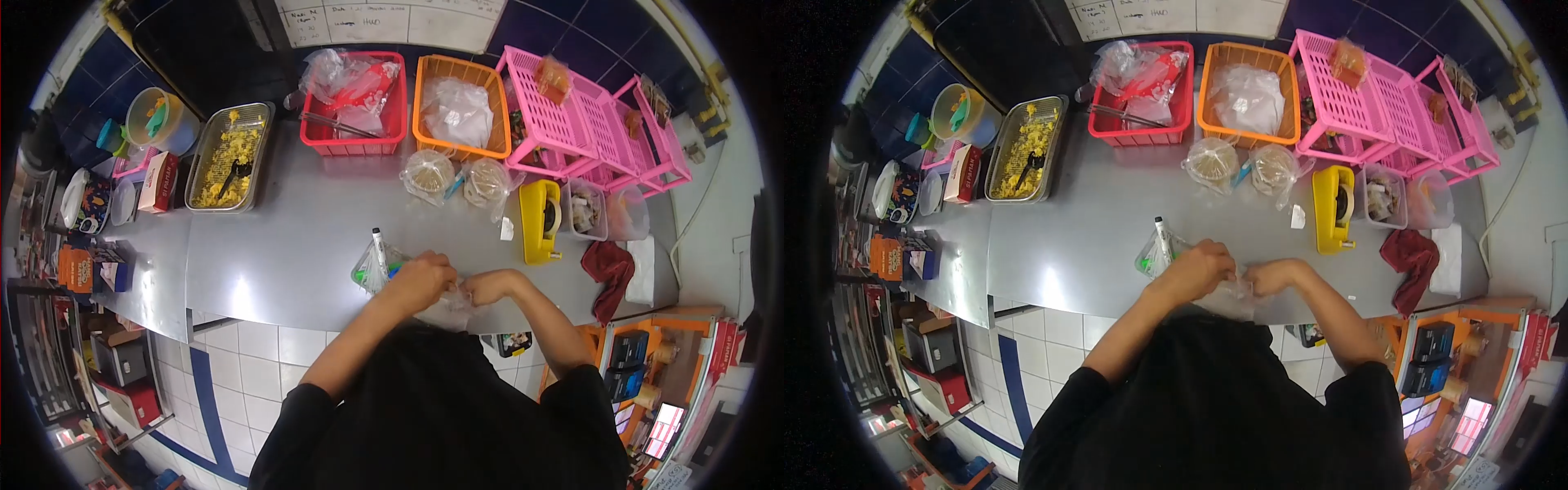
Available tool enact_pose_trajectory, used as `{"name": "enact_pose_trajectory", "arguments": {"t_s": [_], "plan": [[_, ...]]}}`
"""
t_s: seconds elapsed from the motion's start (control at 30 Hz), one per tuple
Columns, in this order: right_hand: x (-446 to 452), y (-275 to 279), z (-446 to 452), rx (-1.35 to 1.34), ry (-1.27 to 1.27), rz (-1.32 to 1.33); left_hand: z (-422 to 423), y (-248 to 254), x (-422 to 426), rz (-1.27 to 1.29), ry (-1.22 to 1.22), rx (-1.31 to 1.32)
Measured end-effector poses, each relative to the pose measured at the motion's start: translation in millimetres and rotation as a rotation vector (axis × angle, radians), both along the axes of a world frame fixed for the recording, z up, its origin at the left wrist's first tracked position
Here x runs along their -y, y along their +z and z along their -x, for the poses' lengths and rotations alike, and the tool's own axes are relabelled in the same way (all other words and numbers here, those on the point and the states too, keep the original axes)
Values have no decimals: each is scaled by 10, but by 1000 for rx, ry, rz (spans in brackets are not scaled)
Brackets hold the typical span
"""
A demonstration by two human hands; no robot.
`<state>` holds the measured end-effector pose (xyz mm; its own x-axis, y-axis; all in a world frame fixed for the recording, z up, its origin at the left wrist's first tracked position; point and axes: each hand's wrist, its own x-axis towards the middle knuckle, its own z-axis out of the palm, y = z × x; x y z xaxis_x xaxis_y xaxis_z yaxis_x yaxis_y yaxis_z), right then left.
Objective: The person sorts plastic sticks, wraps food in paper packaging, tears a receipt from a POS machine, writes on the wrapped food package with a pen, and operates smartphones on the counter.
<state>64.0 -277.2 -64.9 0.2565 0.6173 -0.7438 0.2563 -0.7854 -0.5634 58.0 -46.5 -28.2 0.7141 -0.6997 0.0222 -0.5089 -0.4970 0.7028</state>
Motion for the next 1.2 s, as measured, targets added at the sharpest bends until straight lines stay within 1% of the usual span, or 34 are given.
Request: {"name": "enact_pose_trajectory", "arguments": {"t_s": [0.07,0.1,0.13,0.17,0.2,0.23,0.27,0.3,0.37,0.4,0.43,0.47,0.5,0.57,0.6,0.67,0.7,0.77,0.8,0.87,0.9,0.97,1.0,1.07,1.1,1.13,1.17,1.2], "plan": [[93,-252,87,-132,-172,-45,113,66,-13,279,-41,50],[19,4,61,-132,-160,-43,158,105,-28,281,-29,52],[-125,502,57,-159,-259,27,203,154,-45,346,-37,48],[-120,498,115,-175,-311,63,242,202,-54,412,-50,42],[-114,494,169,-189,-364,99,278,260,-50,413,-50,40],[53,13,416,-101,-291,-243,321,319,-32,446,-56,19],[154,-248,585,-9,-217,-583,373,339,-8,478,-66,-5],[158,-184,654,-7,-236,-583,445,324,41,478,-83,-13],[62,222,725,11,-149,-275,528,308,162,550,-175,24],[12,446,673,22,-170,-270,503,322,171,556,-198,25],[-32,679,567,-136,-410,-225,468,341,148,563,-137,6],[-28,796,520,-298,-646,-180,442,349,122,568,-72,-17],[53,767,533,-292,-659,-178,416,339,92,573,-85,-17],[221,651,574,-547,-959,-335,369,292,43,582,41,-205],[222,678,592,-544,-972,-341,363,265,55,579,27,-206],[188,784,618,-343,-860,-238,371,211,71,556,87,-330],[145,946,586,-339,-871,-245,374,200,77,551,74,-329],[82,1307,494,-148,-626,41,380,185,96,550,81,-361],[104,1327,513,-146,-631,41,379,182,99,550,75,-361],[140,1336,580,-40,-638,-146,374,173,71,542,90,-365],[145,1298,609,-38,-643,-147,373,159,63,541,85,-365],[162,1123,688,23,-694,-246,374,111,51,585,149,-440],[177,1003,742,32,-703,-245,378,75,44,587,137,-437],[221,810,796,522,-514,-299,375,7,35,573,158,-398],[133,995,777,469,-576,-195,368,12,45,579,153,-399],[131,952,778,466,-582,-190,383,24,43,580,204,-441],[130,863,800,526,-558,-154,409,24,28,575,250,-486],[112,839,802,589,-533,-118,422,7,13,571,240,-491]]}}
